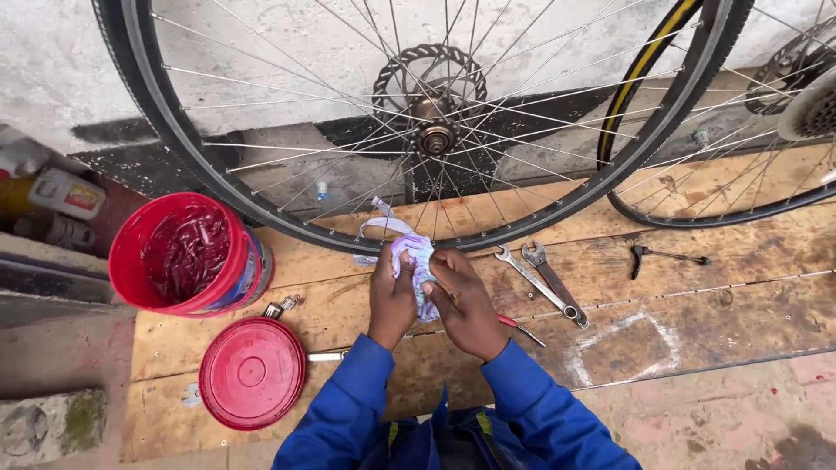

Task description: The person works on a bicycle wheel, using a wrench to loosen and remove the axle nut. They then remove the axle and a small metal part, wiping them with a cloth. The person flips the wheel over and uses the wrench again on the other side of the hub.

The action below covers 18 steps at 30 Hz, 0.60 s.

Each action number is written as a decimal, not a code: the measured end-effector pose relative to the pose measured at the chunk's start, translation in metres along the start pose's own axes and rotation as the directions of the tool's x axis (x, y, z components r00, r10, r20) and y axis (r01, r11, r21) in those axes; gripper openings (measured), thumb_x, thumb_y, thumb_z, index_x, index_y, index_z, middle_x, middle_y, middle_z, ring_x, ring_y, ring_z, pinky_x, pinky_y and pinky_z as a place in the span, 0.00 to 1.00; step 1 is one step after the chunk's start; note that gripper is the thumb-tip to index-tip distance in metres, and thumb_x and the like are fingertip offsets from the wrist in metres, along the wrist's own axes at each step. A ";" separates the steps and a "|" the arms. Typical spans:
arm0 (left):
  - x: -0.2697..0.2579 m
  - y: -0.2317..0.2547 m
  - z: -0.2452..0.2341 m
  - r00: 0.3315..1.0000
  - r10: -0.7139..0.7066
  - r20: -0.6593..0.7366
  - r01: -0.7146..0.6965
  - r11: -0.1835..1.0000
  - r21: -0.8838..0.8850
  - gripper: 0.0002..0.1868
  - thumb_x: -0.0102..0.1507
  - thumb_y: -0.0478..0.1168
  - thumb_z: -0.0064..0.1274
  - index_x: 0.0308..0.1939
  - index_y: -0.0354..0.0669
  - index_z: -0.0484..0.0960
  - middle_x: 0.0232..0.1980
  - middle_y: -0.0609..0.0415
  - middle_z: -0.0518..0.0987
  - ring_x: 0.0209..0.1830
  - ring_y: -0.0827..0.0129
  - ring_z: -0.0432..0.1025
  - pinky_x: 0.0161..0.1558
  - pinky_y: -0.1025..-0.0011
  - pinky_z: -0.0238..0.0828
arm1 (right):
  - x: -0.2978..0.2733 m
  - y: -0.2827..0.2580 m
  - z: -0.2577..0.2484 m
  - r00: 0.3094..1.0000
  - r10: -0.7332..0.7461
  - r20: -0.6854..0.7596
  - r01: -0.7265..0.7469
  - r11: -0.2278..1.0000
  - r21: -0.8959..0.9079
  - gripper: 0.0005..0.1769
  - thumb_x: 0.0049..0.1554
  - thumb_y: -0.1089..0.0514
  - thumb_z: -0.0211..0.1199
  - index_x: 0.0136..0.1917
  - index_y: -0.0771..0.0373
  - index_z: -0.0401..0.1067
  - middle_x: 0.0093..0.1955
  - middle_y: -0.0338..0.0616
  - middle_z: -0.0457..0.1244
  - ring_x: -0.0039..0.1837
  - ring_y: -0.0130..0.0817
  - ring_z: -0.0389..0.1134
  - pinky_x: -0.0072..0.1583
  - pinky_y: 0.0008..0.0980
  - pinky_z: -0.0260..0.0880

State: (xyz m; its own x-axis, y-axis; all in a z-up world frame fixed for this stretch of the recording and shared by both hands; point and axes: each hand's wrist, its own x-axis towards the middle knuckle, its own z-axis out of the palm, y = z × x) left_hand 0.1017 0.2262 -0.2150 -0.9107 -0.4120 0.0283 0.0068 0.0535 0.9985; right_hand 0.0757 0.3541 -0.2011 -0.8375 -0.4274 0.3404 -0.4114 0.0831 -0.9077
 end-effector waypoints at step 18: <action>0.000 -0.061 -0.011 0.879 0.477 -0.003 -0.330 0.612 0.718 0.23 0.56 0.39 0.55 0.56 0.46 0.73 0.48 0.49 0.69 0.48 0.47 0.66 0.51 0.51 0.60 | -0.059 0.132 -0.099 0.813 0.478 -0.332 -0.571 0.543 -0.616 0.09 0.52 0.52 0.66 0.46 0.52 0.80 0.42 0.43 0.68 0.48 0.47 0.72 0.51 0.47 0.73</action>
State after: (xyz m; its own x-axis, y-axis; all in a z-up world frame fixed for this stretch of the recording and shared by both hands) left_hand 0.1059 0.2125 -0.2754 -0.7960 -0.3391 0.5014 0.0083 0.8222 0.5692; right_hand 0.0353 0.4792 -0.3167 -0.9971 -0.0092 -0.0757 0.0329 0.8435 -0.5361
